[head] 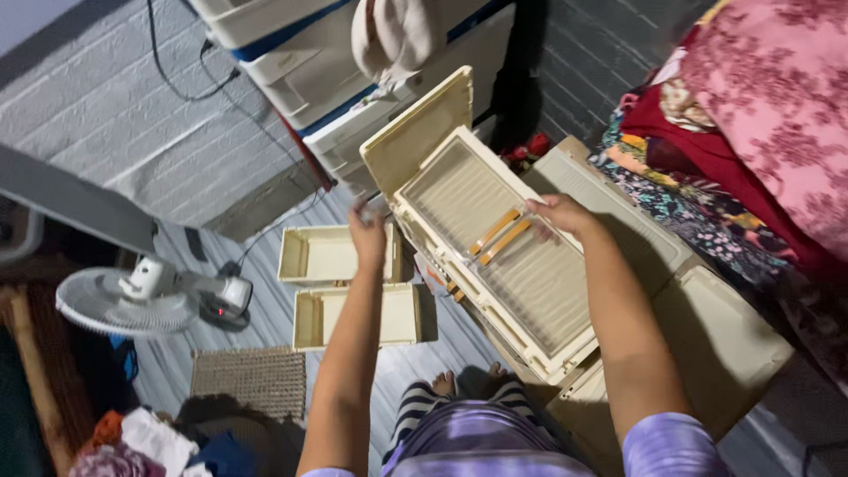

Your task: The person assembles a modular plastic storage unit by hand, connecting side panels, a base, and a front door with a mesh window. The person aligns and snaps the plastic pieces together to form a box-like structure.

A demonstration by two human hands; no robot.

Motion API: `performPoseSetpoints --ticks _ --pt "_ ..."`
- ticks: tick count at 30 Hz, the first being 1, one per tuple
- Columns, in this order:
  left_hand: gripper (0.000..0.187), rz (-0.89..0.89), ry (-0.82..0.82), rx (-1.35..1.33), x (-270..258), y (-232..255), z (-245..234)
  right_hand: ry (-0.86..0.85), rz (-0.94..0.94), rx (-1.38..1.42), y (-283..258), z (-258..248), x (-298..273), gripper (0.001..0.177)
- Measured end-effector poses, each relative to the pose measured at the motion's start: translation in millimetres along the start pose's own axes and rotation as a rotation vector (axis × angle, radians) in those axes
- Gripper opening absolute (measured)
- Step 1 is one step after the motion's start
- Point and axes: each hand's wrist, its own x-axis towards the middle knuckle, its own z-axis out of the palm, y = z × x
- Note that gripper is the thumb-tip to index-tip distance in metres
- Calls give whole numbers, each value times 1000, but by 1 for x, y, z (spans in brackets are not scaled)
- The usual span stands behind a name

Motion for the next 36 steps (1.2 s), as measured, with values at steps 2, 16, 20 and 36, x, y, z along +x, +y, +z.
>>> performPoseSetpoints --ticks 2,16,20,36 --pt "37 -361 -53 -393 -52 -7 8 2 12 -25 -8 -1 1 43" --pt "57 -485 -332 -73 -155 73 26 -5 -47 -36 -1 15 -7 45" --pt "87 61 -552 450 -154 112 -1 58 -43 -76 3 18 -7 42" --pt "81 195 -892 781 -149 108 -13 186 -193 -73 20 20 -10 36"
